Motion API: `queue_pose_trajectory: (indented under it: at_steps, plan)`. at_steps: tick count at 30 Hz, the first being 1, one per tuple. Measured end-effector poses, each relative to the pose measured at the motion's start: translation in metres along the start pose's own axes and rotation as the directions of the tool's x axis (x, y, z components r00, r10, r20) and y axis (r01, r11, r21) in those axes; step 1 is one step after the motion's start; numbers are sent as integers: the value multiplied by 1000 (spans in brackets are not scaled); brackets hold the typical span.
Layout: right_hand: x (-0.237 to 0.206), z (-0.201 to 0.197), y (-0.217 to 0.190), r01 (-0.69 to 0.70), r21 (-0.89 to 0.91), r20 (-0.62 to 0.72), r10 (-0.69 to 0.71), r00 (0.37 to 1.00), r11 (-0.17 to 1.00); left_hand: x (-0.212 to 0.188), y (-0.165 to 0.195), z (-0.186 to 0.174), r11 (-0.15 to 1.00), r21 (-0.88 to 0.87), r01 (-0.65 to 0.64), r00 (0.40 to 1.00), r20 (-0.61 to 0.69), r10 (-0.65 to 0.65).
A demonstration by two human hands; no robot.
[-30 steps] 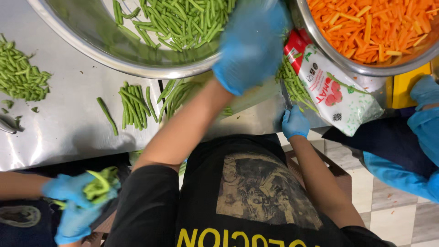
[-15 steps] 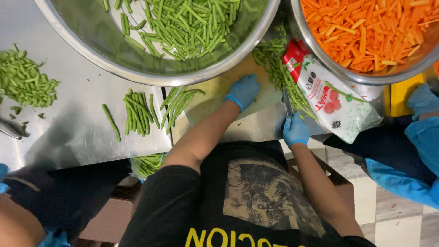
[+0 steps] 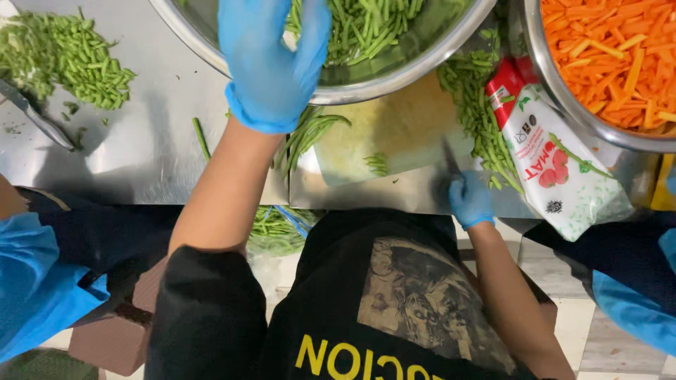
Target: The person cuts green beans on a cutting board with a knife, trimming the ends and slicing the beans into shorter pieces, then drops the cut pieces into a large metal bowl. They repeat this with handfuls of beans taken from the pile on the stainless steel table.
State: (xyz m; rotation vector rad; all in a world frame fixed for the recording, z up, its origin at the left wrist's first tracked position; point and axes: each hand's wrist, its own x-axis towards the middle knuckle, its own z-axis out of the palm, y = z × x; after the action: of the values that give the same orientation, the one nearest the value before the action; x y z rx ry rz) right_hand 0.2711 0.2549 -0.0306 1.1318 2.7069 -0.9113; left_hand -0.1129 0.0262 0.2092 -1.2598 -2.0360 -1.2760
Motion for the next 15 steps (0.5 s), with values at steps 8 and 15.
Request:
queue_pose_trajectory:
  at_steps: [8, 15]
  plan:
    - [7, 40, -72, 460, -22, 336, -427, 840, 888, -146, 20, 20, 977, 192, 90, 916, 369, -157]
    - [32, 32, -26, 37, -40, -55, -39, 998, 999, -98, 115, -30, 416, -651, 635, 699, 713, 48]
